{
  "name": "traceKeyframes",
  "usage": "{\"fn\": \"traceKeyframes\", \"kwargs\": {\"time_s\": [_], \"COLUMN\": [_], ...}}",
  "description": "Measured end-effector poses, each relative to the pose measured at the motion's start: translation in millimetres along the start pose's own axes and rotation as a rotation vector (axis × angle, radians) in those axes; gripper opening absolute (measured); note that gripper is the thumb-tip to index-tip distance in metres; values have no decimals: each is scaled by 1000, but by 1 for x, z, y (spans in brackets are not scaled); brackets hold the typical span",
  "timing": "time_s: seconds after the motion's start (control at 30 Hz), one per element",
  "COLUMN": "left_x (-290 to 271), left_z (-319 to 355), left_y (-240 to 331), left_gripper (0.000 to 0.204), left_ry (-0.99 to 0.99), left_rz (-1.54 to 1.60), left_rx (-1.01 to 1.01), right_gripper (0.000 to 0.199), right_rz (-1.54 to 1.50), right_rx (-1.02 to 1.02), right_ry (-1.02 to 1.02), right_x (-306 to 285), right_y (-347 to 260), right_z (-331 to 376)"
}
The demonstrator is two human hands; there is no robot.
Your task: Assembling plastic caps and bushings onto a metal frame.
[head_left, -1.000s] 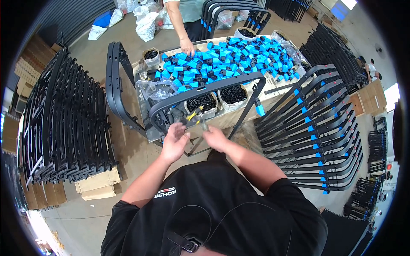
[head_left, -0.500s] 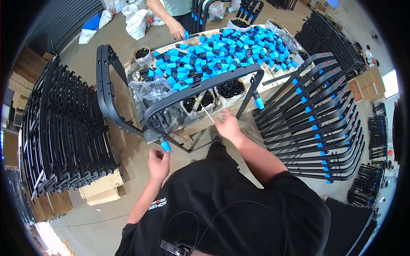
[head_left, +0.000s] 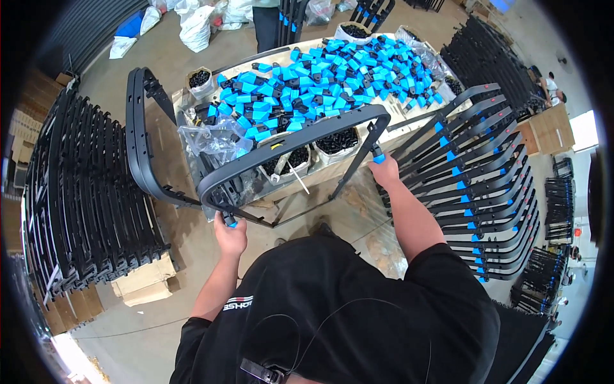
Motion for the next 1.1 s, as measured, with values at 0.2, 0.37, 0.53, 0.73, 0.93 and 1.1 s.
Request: {"fn": "traceKeyframes", "kwargs": {"time_s": [0.2,0.37,0.53,0.73,0.93,1.1], "left_x": [37,33,31,26,29,11], "left_z": [-24,-18,-12,-21,15,25], "left_y": [-51,-20,-13,-44,25,29], "left_gripper": [60,44,43,51,43,46], "left_ry": [76,17,81,107,151,195], "left_rz": [94,73,-64,-152,-55,-89], "left_rx": [70,27,-109,-433,-517,-349], "right_gripper": [48,46,61,45,48,89], "right_rz": [-161,-415,-354,-304,-333,-524], "right_rx": [-63,-134,-298,-435,-533,-607], "right_ry": [-34,-121,-339,-171,-113,-243], "right_x": [32,48,32,24,24,7], "right_y": [14,28,31,18,18,31], "right_z": [-11,-43,-51,-59,-57,-55]}}
Point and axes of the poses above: each hand's wrist, its own z-axis away from the middle knuckle, its own x-axis out of the palm, y = z × x, the point moved 1 cm from there along -z, towards the middle knuckle, and after that the axes turned 9 degrees about -y, right-handed, at the moved point
